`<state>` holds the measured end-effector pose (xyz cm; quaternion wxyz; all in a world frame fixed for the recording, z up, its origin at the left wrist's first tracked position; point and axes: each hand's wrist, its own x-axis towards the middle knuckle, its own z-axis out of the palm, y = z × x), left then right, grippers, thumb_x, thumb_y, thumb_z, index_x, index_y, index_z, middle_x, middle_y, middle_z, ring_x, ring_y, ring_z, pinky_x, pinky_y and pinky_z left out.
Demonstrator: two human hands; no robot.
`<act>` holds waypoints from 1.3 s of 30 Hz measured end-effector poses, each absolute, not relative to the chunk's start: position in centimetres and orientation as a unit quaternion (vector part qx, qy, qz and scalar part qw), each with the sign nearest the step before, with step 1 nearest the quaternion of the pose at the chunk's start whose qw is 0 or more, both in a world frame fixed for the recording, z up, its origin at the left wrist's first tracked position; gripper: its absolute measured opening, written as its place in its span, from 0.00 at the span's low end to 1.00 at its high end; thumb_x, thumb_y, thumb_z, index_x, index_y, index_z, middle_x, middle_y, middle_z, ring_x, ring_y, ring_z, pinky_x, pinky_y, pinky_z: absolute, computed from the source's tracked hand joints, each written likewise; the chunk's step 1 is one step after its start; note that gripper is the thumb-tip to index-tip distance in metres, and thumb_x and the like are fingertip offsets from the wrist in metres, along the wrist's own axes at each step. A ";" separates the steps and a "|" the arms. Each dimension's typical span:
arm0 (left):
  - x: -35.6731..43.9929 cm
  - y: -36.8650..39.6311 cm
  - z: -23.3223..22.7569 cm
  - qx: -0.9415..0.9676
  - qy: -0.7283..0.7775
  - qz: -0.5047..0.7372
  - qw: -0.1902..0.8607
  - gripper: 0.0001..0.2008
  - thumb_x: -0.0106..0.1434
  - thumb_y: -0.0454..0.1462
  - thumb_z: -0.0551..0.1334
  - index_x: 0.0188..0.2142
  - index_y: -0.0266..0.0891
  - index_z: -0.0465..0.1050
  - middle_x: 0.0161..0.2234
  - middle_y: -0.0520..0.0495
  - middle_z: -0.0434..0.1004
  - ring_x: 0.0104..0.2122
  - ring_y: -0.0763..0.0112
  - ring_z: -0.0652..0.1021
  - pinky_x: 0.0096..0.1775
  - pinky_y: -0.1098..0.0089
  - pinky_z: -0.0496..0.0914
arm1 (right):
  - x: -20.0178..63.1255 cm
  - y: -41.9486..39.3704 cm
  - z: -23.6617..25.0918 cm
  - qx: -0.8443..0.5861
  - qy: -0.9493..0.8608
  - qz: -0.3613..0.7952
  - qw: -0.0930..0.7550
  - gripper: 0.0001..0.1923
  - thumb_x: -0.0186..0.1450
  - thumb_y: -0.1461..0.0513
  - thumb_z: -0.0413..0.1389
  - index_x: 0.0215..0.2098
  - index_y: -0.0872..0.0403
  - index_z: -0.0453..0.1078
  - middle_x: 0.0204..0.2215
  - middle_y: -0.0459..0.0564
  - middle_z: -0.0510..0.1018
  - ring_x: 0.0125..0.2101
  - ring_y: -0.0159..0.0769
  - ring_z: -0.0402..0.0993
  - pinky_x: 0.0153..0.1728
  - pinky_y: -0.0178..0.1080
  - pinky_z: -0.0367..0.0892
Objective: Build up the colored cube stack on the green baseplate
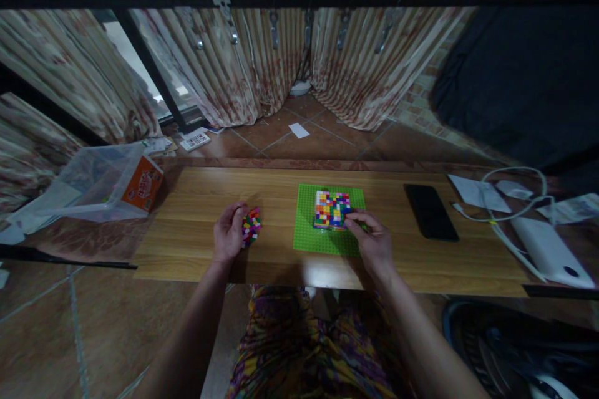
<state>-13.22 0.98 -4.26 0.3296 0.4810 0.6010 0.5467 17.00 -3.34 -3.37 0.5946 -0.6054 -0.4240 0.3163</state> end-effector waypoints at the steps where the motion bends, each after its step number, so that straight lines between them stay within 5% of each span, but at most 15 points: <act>1: -13.2 1.0 -4.2 0.479 0.602 0.548 0.330 0.20 0.60 0.51 0.60 0.41 0.37 0.75 0.37 0.44 0.80 0.39 0.65 0.79 0.44 0.66 0.71 | 16.9 -3.3 -3.4 -0.598 -0.404 0.333 0.607 0.09 0.52 0.56 0.64 0.30 0.52 0.77 0.36 0.48 0.78 0.41 0.38 0.72 0.47 0.45 0.64; 7: -13.2 1.0 -4.1 0.487 0.607 0.536 0.327 0.18 0.61 0.49 0.59 0.41 0.37 0.75 0.38 0.44 0.80 0.40 0.65 0.79 0.44 0.67 0.71 | 16.1 -3.1 -3.6 -0.568 -0.327 0.401 0.640 0.13 0.50 0.56 0.65 0.32 0.52 0.74 0.29 0.44 0.77 0.29 0.32 0.72 0.35 0.38 0.67; 22: -13.6 1.1 -4.6 0.496 0.610 0.531 0.316 0.17 0.61 0.49 0.59 0.41 0.39 0.76 0.36 0.45 0.80 0.39 0.66 0.79 0.43 0.66 0.72 | 15.7 -3.0 -3.4 -0.582 -0.298 0.400 0.642 0.14 0.47 0.55 0.66 0.28 0.53 0.71 0.26 0.42 0.75 0.26 0.30 0.69 0.30 0.35 0.65; 30: -13.5 1.1 -4.6 0.490 0.604 0.544 0.314 0.15 0.61 0.47 0.59 0.40 0.41 0.76 0.36 0.45 0.80 0.39 0.65 0.79 0.45 0.64 0.72 | 15.6 -5.2 -1.2 -0.609 -0.334 0.264 0.669 0.12 0.56 0.54 0.63 0.31 0.54 0.73 0.28 0.46 0.77 0.30 0.32 0.71 0.32 0.36 0.65; 33: -13.6 1.0 -4.7 0.499 0.607 0.535 0.311 0.15 0.62 0.47 0.58 0.41 0.42 0.76 0.36 0.46 0.80 0.39 0.66 0.79 0.45 0.64 0.72 | 13.7 -6.2 0.4 -0.600 -0.415 0.261 0.632 0.09 0.59 0.55 0.61 0.34 0.52 0.74 0.30 0.46 0.78 0.32 0.34 0.73 0.37 0.38 0.67; 39: -13.8 1.0 -5.3 0.510 0.604 0.535 0.298 0.14 0.63 0.46 0.58 0.42 0.41 0.76 0.38 0.45 0.80 0.41 0.65 0.79 0.46 0.61 0.72 | 7.4 -5.6 -0.1 -0.516 -0.661 0.335 0.429 0.09 0.65 0.60 0.52 0.41 0.50 0.73 0.37 0.49 0.78 0.35 0.35 0.74 0.38 0.39 0.69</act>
